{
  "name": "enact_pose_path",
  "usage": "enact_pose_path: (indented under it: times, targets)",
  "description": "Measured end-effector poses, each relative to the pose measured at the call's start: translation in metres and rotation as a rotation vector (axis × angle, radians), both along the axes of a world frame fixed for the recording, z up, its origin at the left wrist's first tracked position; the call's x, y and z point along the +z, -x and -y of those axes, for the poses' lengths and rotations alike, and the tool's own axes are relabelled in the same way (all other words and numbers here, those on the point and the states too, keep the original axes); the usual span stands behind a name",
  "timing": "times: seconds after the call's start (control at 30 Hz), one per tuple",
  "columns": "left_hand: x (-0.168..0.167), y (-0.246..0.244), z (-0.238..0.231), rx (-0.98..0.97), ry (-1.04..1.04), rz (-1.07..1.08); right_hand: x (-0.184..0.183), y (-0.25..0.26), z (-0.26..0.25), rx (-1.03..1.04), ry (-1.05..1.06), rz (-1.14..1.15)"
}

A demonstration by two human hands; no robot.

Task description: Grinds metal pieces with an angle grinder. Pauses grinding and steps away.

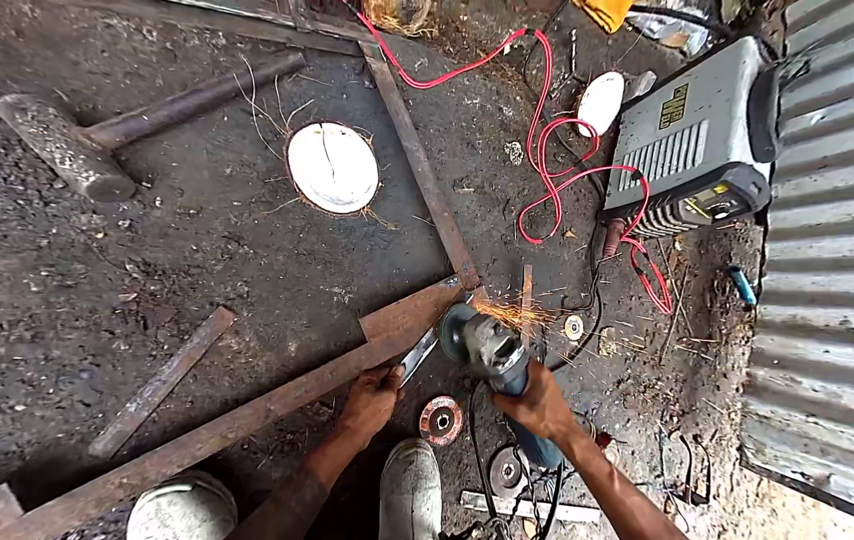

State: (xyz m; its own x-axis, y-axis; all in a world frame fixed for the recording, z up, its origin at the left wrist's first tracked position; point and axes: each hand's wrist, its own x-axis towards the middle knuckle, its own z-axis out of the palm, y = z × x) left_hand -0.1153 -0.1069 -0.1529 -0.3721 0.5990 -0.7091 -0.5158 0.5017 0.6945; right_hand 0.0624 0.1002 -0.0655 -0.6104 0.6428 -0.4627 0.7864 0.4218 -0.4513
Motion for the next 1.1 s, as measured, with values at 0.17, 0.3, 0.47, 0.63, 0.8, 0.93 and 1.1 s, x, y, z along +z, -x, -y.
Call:
enact_pose_path:
  times: [0.17,0.3,0.47,0.63,0.8,0.93,1.1]
  targets:
    - [-0.001,-0.002,0.001,0.006,0.000,0.024,-0.005,0.001,0.002,-0.005,-0.016,-0.020]
    - [0.004,-0.001,-0.002,0.025,0.031,0.068,-0.002,0.004,-0.007,-0.052,-0.023,-0.017]
    - [0.003,0.001,-0.004,0.011,0.043,0.072,-0.002,-0.001,0.013,0.041,-0.010,-0.010]
    - [0.007,0.000,-0.002,0.034,0.034,0.104,-0.004,0.005,-0.010,-0.054,-0.019,-0.037]
    - [0.008,0.002,-0.004,0.036,0.034,0.130,-0.002,-0.005,0.009,0.013,0.009,0.010]
    - [0.008,0.001,-0.003,0.056,0.038,0.168,-0.004,0.000,-0.001,-0.017,-0.021,-0.047]
    - [0.008,0.002,-0.004,0.074,0.033,0.223,-0.003,0.000,0.003,-0.020,0.007,-0.011]
